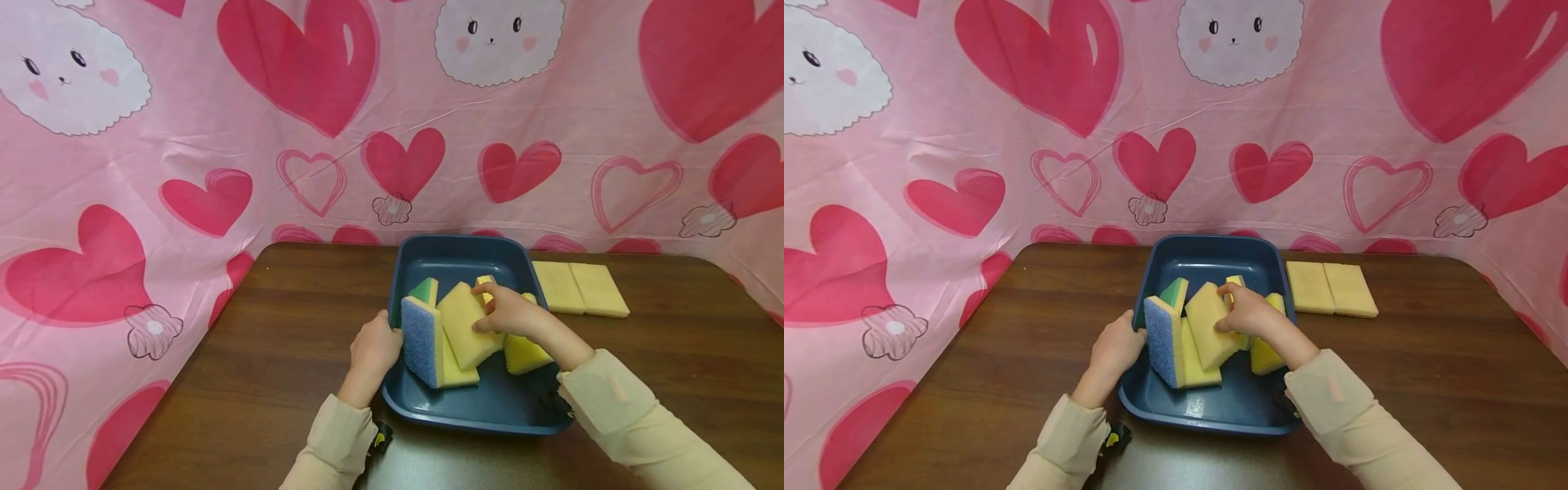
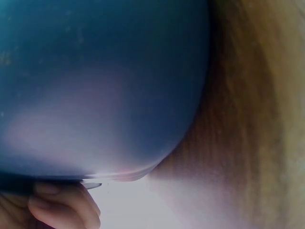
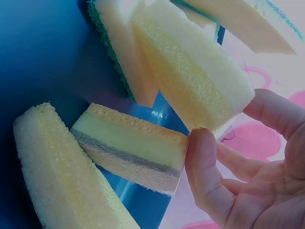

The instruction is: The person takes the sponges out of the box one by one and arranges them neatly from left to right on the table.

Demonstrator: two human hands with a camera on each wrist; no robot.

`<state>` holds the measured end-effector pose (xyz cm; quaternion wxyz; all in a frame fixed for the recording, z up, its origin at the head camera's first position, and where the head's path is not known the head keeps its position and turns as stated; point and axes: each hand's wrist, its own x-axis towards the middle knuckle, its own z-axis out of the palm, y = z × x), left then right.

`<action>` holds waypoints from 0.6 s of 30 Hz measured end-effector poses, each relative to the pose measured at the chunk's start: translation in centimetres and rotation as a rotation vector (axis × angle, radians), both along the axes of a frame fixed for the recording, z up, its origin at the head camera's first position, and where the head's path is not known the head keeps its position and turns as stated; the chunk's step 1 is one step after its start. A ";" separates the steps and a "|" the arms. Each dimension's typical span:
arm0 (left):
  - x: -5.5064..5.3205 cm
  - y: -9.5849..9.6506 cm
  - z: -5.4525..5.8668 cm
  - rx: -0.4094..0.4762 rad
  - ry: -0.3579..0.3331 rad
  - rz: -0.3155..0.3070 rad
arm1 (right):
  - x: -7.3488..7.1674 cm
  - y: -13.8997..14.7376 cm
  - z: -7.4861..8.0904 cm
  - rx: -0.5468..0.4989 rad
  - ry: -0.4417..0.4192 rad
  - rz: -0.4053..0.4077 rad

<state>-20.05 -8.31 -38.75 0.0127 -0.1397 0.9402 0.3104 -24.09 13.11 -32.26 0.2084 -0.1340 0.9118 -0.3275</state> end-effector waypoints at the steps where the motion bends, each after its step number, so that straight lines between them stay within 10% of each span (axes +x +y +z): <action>1: 0.0 0.0 0.0 -0.002 0.000 0.000 | 0.0 0.0 0.0 0.002 0.001 0.001; 18: -0.1 0.0 -0.2 -0.011 -0.006 -0.001 | 0.1 -0.2 0.2 0.014 0.009 -0.009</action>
